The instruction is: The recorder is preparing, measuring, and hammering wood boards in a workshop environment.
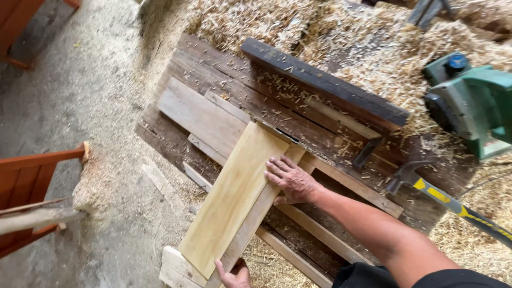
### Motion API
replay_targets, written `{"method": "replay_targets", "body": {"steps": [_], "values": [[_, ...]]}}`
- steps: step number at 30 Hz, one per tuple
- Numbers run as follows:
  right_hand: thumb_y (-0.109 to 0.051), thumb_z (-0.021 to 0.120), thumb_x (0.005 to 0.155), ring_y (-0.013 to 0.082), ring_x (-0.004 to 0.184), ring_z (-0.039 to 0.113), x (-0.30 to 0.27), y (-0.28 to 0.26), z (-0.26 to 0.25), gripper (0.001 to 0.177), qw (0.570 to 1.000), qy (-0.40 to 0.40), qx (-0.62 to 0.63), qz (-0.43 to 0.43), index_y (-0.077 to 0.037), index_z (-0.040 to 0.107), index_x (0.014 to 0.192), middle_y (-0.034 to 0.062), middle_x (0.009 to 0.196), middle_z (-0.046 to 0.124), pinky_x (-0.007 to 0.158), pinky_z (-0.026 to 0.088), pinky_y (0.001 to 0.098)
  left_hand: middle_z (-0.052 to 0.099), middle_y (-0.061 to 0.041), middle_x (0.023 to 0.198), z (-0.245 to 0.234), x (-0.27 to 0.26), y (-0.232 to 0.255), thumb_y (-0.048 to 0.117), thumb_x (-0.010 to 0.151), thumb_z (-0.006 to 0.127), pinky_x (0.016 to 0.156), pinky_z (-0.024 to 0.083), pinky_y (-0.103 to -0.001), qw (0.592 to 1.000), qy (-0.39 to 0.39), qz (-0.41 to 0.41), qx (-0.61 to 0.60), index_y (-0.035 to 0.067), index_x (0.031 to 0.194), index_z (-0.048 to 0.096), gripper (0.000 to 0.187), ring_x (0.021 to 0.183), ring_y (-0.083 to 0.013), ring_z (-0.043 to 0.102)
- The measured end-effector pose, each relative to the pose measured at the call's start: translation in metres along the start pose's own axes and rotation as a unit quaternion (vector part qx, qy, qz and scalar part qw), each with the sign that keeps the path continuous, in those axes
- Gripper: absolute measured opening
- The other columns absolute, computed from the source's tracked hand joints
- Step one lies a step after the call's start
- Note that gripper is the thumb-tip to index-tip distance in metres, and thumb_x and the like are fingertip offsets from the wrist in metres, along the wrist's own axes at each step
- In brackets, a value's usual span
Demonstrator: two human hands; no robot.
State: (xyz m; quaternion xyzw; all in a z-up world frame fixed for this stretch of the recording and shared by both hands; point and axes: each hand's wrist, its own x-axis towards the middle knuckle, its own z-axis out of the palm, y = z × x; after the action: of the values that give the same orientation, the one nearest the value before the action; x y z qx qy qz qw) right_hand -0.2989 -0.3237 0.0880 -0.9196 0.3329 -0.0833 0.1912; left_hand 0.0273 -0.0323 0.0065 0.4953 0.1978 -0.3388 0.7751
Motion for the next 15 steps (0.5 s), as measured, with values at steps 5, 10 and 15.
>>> {"method": "replay_targets", "body": {"steps": [5,10,15], "values": [[-0.065,0.065,0.086,0.0364,0.154,0.022,-0.007,-0.004,0.003,0.096,1.0,0.01,0.002,0.015,-0.004,0.036,0.154,0.0211,0.164,0.03,0.126,0.008,0.0523,0.067,-0.008,0.137,-0.024,0.028,0.004,0.03,0.077,0.082,0.105,0.047,-0.041,0.984,-0.116,0.014,0.136,0.018,0.143,0.058,0.071,0.122,-0.0285,0.061],[-0.064,0.064,0.088,0.0377,0.152,0.019,-0.015,-0.007,-0.002,0.095,0.999,-0.024,0.037,0.018,-0.003,0.032,0.154,0.0227,0.162,0.026,0.125,0.006,0.0532,0.067,-0.006,0.136,-0.019,0.014,-0.003,0.042,0.08,0.079,0.106,0.049,-0.042,0.997,-0.027,-0.069,-0.034,0.015,0.138,0.064,0.065,0.123,-0.0268,0.062],[-0.058,0.067,0.087,0.0364,0.151,0.022,-0.058,-0.015,-0.003,0.092,0.999,0.007,0.041,0.013,-0.003,0.035,0.153,0.0226,0.161,0.03,0.124,0.01,0.0538,0.064,-0.004,0.14,-0.072,0.008,-0.017,0.043,0.081,0.076,0.114,0.043,-0.042,0.997,-0.048,-0.062,0.019,0.017,0.14,0.061,0.066,0.13,-0.024,0.057]]}}
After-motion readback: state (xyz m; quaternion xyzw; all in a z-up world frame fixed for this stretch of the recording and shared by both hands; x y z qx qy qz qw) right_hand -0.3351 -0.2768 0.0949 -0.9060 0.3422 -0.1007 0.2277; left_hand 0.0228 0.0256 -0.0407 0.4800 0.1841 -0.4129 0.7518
